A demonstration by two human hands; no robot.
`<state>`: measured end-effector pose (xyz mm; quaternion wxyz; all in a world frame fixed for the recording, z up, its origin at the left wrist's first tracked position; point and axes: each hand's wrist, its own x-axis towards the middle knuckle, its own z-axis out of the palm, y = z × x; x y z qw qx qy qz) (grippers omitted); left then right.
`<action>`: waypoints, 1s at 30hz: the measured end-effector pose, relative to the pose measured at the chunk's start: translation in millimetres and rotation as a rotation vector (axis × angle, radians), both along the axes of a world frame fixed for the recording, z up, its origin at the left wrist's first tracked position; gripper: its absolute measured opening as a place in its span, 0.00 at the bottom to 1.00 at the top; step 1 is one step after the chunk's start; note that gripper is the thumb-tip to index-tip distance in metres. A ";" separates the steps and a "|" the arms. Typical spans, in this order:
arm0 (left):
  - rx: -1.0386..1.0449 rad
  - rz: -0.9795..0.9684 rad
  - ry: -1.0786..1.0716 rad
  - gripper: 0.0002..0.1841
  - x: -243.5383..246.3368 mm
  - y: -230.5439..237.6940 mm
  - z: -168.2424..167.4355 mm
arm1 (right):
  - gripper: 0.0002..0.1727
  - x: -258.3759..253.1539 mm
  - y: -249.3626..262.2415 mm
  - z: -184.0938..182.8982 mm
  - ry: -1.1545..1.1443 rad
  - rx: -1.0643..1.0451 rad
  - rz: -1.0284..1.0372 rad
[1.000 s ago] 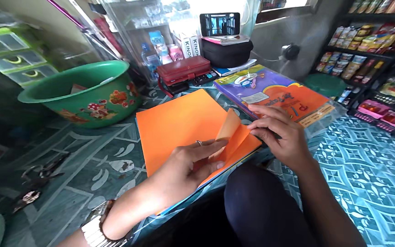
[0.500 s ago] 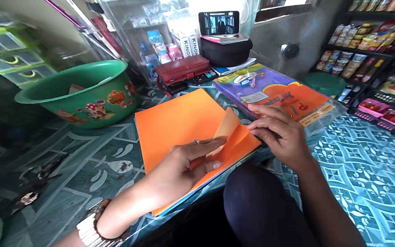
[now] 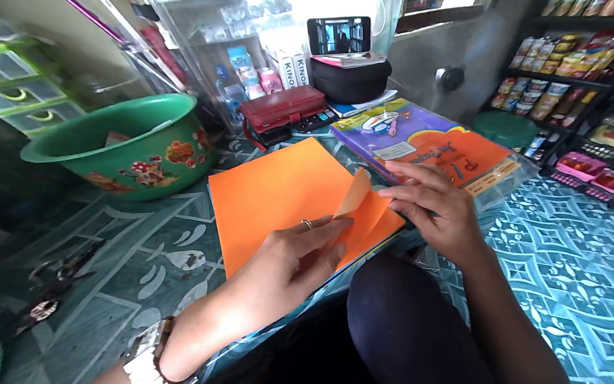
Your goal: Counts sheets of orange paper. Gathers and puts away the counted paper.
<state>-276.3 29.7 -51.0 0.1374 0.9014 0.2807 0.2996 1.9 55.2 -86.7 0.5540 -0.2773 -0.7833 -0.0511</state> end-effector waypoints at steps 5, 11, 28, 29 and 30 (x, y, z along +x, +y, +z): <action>-0.047 0.042 -0.006 0.22 0.8 -1.1 -2.8 | 0.10 -0.2 -1.3 0.2 -0.004 -0.019 -0.030; -0.079 0.027 0.013 0.22 -1.2 0.2 2.3 | 0.10 -1.2 -1.5 -0.3 -0.010 -0.021 -0.053; 0.036 0.037 0.027 0.23 3.4 -4.6 -3.7 | 0.11 -2.5 -2.1 0.1 0.019 -0.022 -0.097; 0.045 0.032 0.031 0.22 3.5 -4.6 -3.2 | 0.11 -1.9 -2.6 0.3 0.022 -0.031 -0.115; 0.048 0.015 0.034 0.22 3.3 -4.3 -2.2 | 0.11 -0.2 -3.4 0.8 0.020 -0.050 -0.127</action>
